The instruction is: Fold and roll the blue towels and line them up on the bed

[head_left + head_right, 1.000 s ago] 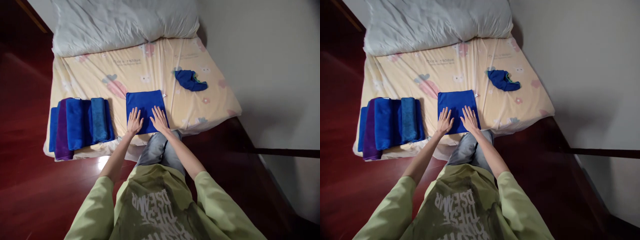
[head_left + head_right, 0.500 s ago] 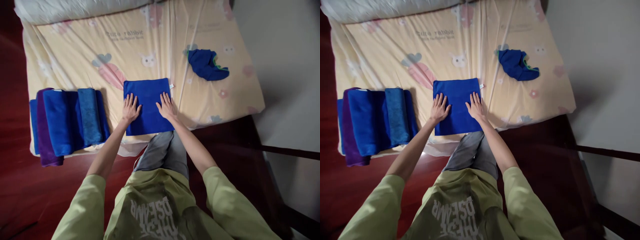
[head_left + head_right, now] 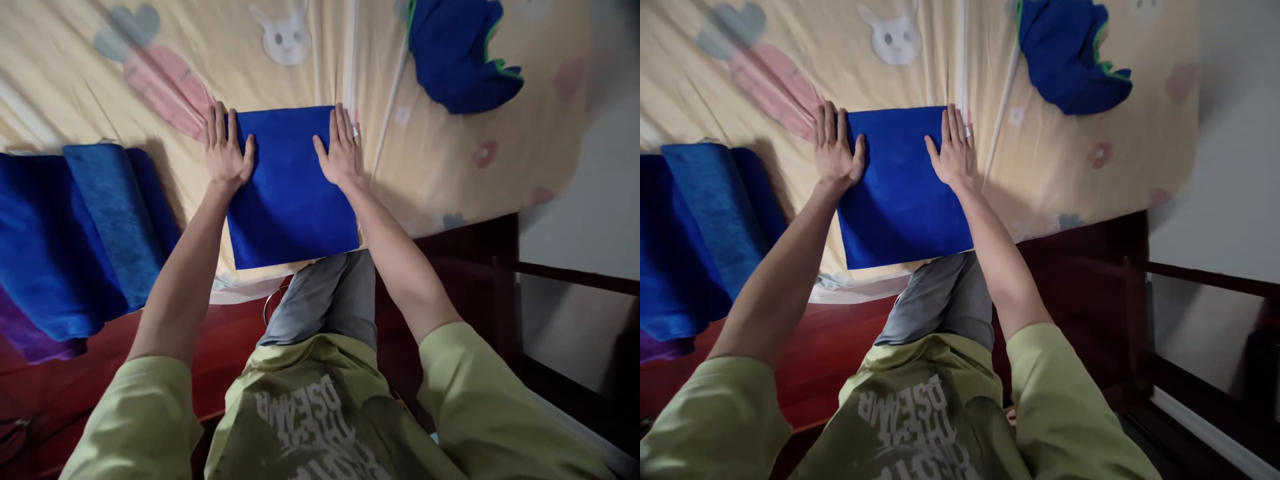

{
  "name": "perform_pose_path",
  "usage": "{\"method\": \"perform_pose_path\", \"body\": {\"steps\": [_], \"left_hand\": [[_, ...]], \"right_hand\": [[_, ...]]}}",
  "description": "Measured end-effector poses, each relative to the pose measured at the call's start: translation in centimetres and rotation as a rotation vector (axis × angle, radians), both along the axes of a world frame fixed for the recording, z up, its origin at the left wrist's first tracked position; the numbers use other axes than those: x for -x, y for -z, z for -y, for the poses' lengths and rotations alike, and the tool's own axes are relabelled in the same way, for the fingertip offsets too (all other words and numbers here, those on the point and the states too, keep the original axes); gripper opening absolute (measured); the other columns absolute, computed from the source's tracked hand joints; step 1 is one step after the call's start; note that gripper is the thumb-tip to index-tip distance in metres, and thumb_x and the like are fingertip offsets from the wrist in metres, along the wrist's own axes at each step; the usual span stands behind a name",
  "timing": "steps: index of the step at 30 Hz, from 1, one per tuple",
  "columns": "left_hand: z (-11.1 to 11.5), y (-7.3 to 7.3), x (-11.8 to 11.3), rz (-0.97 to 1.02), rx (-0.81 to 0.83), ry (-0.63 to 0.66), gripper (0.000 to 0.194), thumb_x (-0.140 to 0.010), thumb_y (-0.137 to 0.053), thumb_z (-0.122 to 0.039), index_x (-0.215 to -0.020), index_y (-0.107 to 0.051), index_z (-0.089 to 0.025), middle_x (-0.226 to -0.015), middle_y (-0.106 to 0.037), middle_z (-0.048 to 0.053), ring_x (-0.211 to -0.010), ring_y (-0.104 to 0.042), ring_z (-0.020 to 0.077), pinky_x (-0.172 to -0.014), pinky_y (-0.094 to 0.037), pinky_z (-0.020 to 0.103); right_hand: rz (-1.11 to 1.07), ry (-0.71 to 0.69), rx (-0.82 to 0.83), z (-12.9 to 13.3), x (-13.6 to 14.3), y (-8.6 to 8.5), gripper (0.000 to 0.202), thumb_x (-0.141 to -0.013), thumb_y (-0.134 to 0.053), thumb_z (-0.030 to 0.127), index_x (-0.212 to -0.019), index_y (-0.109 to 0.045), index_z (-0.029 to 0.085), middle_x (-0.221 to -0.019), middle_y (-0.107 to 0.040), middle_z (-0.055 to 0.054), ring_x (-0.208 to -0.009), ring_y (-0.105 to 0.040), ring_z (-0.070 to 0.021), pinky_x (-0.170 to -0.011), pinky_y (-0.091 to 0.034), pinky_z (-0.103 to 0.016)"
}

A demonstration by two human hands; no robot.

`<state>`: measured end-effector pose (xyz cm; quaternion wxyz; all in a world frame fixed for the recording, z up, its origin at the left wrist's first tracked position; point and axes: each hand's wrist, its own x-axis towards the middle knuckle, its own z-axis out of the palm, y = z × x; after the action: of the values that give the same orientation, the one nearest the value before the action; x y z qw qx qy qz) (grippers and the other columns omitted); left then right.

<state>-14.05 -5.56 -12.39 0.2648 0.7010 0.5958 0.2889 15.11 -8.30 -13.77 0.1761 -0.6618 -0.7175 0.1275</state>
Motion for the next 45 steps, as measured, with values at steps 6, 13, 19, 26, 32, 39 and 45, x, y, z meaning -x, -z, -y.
{"method": "perform_pose_path", "body": {"steps": [6,13,19,26,32,39,45], "left_hand": [[3.0,-3.5,-1.1,-0.040,-0.027,0.059,0.086,-0.091,-0.035,-0.078,-0.138,-0.054,-0.008,-0.163,-0.043,0.004,-0.159,0.011,0.0104,-0.131,0.013,0.043],[10.5,-3.6,-2.5,-0.073,-0.038,0.177,0.077,-0.099,-0.040,-0.066,-0.155,-0.044,-0.013,-0.169,-0.029,0.011,-0.161,-0.009,0.0278,-0.133,-0.001,0.049],[14.0,-3.0,-1.1,-0.127,-0.022,0.151,0.072,-0.102,-0.038,-0.059,-0.160,-0.039,-0.017,-0.171,-0.022,0.010,-0.161,-0.010,0.0292,-0.133,-0.003,0.050],[19.0,-3.5,1.5,-0.150,-0.033,0.161,0.067,-0.103,-0.038,-0.055,-0.161,-0.038,-0.020,-0.171,-0.025,0.008,-0.160,-0.015,0.0291,-0.133,-0.005,0.051],[21.5,-3.0,2.3,-0.174,-0.022,0.243,0.065,-0.103,-0.041,-0.048,-0.162,-0.035,-0.021,-0.171,-0.022,0.007,-0.160,-0.016,0.0307,-0.133,-0.006,0.053],[21.6,-2.5,2.3,-0.203,-0.088,0.245,0.066,-0.103,-0.040,-0.045,-0.163,-0.032,-0.018,-0.171,-0.020,0.008,-0.160,-0.015,0.0309,-0.132,-0.006,0.056],[22.9,-2.3,3.9,-0.232,-0.135,0.349,0.068,-0.103,-0.042,-0.049,-0.164,-0.031,-0.020,-0.172,-0.017,0.009,-0.160,-0.013,0.0305,-0.132,-0.009,0.057]], "right_hand": [[0.040,0.002,0.010,1.7,1.9,-3.3,0.072,-0.108,-0.028,0.054,-0.168,-0.013,0.016,-0.172,-0.017,-0.008,-0.162,0.007,-0.0301,-0.128,0.007,-0.068],[0.045,-0.117,0.116,6.8,4.9,-3.8,0.071,-0.109,-0.022,0.053,-0.167,-0.014,0.013,-0.173,-0.015,-0.009,-0.162,0.002,-0.0266,-0.131,0.003,-0.061],[-0.003,-0.157,0.054,9.5,3.5,-3.6,0.069,-0.110,-0.022,0.052,-0.167,-0.016,0.015,-0.173,-0.013,-0.008,-0.162,-0.004,-0.0271,-0.132,-0.001,-0.058],[-0.010,-0.181,0.073,13.9,1.9,-4.3,0.066,-0.109,-0.029,0.045,-0.168,-0.015,0.019,-0.173,-0.015,-0.005,-0.162,-0.008,-0.0278,-0.133,-0.005,-0.057],[-0.021,-0.164,0.079,17.6,0.5,-4.6,0.064,-0.110,-0.027,0.046,-0.168,-0.017,0.020,-0.173,-0.017,-0.005,-0.161,-0.011,-0.0271,-0.133,-0.009,-0.058],[-0.049,-0.147,0.050,18.0,0.9,-4.7,0.063,-0.109,-0.030,0.045,-0.167,-0.021,0.019,-0.172,-0.021,-0.006,-0.161,-0.014,-0.0261,-0.133,-0.009,-0.056],[-0.032,-0.143,0.025,20.5,0.6,-4.6,0.062,-0.109,-0.033,0.038,-0.166,-0.024,0.018,-0.171,-0.022,-0.007,-0.161,-0.017,-0.0252,-0.134,-0.011,-0.055]]}}
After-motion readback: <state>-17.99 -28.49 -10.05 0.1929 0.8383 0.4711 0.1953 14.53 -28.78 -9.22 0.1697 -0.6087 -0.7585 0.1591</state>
